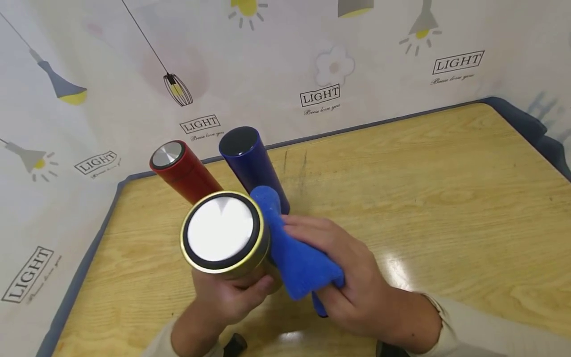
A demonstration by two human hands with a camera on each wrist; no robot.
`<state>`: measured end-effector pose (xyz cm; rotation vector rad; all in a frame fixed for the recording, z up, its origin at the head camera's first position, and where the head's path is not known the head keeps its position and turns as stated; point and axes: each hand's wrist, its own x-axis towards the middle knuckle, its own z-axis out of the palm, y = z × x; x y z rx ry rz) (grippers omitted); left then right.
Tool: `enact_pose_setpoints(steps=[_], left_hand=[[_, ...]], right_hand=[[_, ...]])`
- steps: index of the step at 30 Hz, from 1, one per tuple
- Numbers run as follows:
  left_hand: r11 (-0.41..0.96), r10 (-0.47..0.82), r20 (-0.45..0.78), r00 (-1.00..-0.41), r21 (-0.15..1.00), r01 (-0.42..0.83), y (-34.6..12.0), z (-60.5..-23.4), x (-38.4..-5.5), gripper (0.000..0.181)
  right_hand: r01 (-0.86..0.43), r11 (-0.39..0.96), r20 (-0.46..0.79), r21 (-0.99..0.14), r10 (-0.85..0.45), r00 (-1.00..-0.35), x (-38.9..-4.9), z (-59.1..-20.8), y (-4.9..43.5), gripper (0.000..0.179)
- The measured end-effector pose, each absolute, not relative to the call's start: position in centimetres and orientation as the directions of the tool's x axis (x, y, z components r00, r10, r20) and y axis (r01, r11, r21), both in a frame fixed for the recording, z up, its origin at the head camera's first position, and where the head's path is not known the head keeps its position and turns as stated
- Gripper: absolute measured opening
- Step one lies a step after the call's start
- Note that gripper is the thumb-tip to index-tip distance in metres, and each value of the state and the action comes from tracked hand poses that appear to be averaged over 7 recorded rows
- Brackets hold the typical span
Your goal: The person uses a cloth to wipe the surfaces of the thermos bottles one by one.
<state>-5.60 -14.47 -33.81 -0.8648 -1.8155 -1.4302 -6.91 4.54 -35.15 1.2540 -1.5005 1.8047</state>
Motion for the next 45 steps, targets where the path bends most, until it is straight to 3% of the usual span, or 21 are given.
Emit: enact_pose_setpoints(steps=[12, 19, 26, 28, 37, 41, 45], left_hand=[[0.208, 0.075, 0.857, -0.510, 0.486, 0.849, -15.0, -35.4, -4.9, 0.103], [0.179, 0.162, 0.836, -0.524, 0.497, 0.849, -14.7, -34.6, -5.5, 0.096], [0.192, 0.178, 0.769, -0.614, 0.585, 0.788, -14.5, -34.0, -5.5, 0.088], [0.203, 0.168, 0.775, -0.609, 0.577, 0.791, -14.6, -34.1, -5.6, 0.088], [0.075, 0.108, 0.851, -0.514, 0.509, 0.858, -14.7, -34.9, -5.6, 0.097], [0.085, 0.063, 0.893, -0.446, 0.440, 0.894, -14.3, -34.8, -6.0, 0.100], [0.105, 0.037, 0.901, -0.431, 0.426, 0.899, -14.1, -35.1, -5.9, 0.098]], right_hand=[[-0.836, -0.247, 0.863, -0.490, -0.272, -0.425, -7.2, -35.4, 4.7, 0.036], [-0.838, -0.295, 0.888, -0.459, -0.181, -0.423, -7.2, -35.5, 5.0, 0.035], [-0.818, -0.286, 0.866, -0.499, -0.163, -0.472, -7.1, -35.4, 5.2, 0.036], [-0.814, -0.294, 0.866, -0.500, -0.165, -0.472, -7.1, -35.4, 5.0, 0.036], [-0.836, -0.320, 0.895, -0.446, -0.186, -0.406, -7.3, -35.3, 4.6, 0.035], [-0.851, -0.315, 0.907, -0.421, -0.163, -0.389, -7.4, -35.2, 4.7, 0.034], [-0.843, -0.324, 0.903, -0.430, -0.153, -0.402, -7.2, -35.3, 4.9, 0.034]])
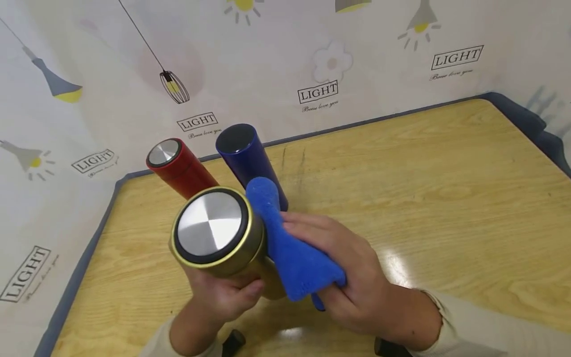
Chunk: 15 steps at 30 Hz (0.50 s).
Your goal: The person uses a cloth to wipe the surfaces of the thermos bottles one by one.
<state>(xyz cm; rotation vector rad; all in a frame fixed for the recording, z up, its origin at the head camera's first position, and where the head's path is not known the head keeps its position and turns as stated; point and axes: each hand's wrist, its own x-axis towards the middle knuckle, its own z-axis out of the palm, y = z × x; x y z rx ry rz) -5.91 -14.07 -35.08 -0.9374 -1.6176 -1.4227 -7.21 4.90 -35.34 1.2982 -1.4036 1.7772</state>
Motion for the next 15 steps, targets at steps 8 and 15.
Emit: enact_pose_setpoints(steps=[8, 15], left_hand=[[0.085, 0.051, 0.893, -0.448, 0.443, 0.893, -14.19, -34.94, -6.02, 0.095], [0.127, 0.074, 0.870, -0.487, 0.476, 0.870, -14.36, -34.67, -5.82, 0.089]], right_hand=[[-0.840, -0.323, 0.900, -0.436, -0.136, -0.414, -7.22, -35.28, 5.14, 0.034], [-0.829, -0.306, 0.884, -0.468, -0.138, -0.447, -7.25, -35.19, 5.36, 0.034]])
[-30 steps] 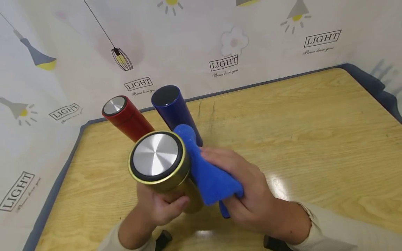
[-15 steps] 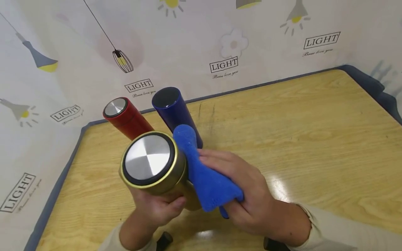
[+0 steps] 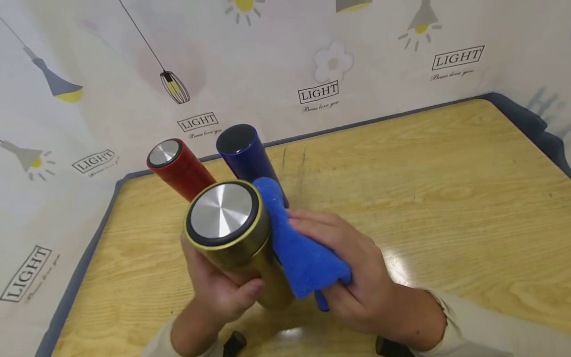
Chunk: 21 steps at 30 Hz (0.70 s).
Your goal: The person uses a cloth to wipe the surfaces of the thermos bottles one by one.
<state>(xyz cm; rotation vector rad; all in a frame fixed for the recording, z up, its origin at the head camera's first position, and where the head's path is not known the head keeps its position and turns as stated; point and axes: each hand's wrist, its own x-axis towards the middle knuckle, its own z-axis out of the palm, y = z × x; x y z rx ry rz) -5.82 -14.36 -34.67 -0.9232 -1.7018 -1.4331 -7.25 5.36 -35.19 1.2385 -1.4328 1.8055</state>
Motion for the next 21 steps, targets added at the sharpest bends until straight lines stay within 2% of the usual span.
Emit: enact_pose_setpoints(steps=[5, 9, 12, 17, 21], left_hand=[[0.113, 0.047, 0.874, -0.483, 0.476, 0.872, -14.17, -34.65, -5.86, 0.089], [0.079, 0.037, 0.891, -0.452, 0.448, 0.890, -13.99, -34.53, -6.03, 0.089], [0.052, 0.024, 0.893, -0.449, 0.448, 0.893, -14.00, -34.61, -5.91, 0.089], [0.053, 0.026, 0.879, -0.476, 0.474, 0.879, -14.04, -34.59, -5.88, 0.089], [0.066, 0.040, 0.861, -0.508, 0.505, 0.861, -14.03, -34.64, -5.76, 0.087]], right_hand=[[-0.821, -0.314, 0.879, -0.476, -0.142, -0.455, -7.25, -35.34, 5.35, 0.034], [-0.826, -0.338, 0.892, -0.451, -0.152, -0.425, -7.39, -35.13, 5.29, 0.035], [-0.828, -0.349, 0.899, -0.439, -0.165, -0.407, -7.41, -35.15, 5.13, 0.035], [-0.841, -0.326, 0.902, -0.431, -0.142, -0.407, -7.40, -35.25, 5.06, 0.033], [-0.833, -0.313, 0.889, -0.457, -0.139, -0.435, -7.27, -35.32, 5.11, 0.034]])
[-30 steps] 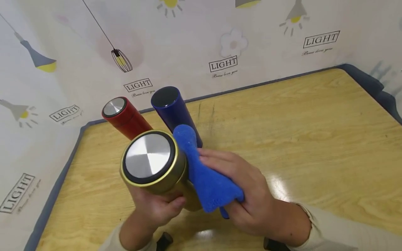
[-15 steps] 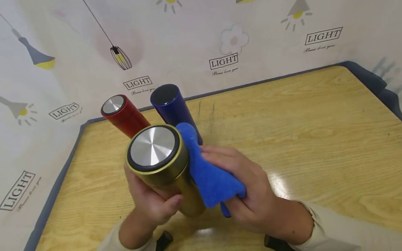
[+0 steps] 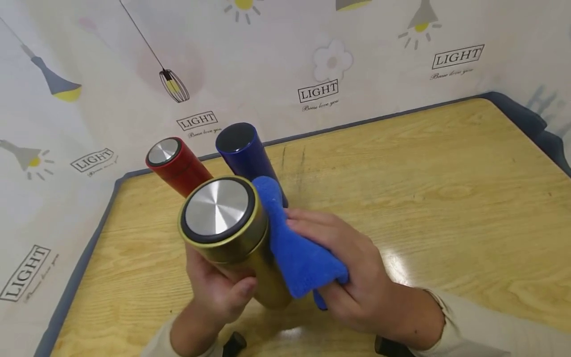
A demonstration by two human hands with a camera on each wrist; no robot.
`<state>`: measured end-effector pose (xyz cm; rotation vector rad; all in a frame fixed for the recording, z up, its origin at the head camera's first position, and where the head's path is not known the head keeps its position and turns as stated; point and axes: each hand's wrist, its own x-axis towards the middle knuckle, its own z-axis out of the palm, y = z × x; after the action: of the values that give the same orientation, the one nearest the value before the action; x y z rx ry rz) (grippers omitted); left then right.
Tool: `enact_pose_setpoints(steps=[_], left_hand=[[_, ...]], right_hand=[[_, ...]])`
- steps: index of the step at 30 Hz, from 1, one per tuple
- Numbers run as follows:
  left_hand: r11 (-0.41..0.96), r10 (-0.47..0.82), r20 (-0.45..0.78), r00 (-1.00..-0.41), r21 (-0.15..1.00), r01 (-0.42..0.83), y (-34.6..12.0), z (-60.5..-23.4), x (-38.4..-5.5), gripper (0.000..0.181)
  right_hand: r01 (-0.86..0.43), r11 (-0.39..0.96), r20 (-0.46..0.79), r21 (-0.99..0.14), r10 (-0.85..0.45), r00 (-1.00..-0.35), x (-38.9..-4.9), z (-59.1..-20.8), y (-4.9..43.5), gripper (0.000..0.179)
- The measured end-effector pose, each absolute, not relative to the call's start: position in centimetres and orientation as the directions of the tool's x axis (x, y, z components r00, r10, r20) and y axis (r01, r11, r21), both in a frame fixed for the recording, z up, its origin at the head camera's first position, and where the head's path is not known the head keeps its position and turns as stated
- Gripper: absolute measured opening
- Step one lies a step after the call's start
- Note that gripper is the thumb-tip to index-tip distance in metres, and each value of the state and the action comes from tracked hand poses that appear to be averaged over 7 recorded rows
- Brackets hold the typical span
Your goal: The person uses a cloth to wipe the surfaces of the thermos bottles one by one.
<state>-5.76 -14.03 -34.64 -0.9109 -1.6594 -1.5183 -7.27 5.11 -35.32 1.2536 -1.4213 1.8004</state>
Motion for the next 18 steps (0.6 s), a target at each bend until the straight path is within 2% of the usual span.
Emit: enact_pose_setpoints(steps=[9, 18], left_hand=[[0.183, 0.076, 0.834, -0.546, 0.527, 0.830, -14.20, -33.79, -5.97, 0.078], [0.104, 0.080, 0.786, -0.612, 0.604, 0.790, -13.78, -34.73, -5.32, 0.083]], right_hand=[[-0.823, -0.315, 0.880, -0.473, -0.129, -0.456, -7.09, -35.44, 5.05, 0.034], [-0.824, -0.299, 0.876, -0.482, -0.140, -0.462, -6.77, -35.31, 4.70, 0.032]])
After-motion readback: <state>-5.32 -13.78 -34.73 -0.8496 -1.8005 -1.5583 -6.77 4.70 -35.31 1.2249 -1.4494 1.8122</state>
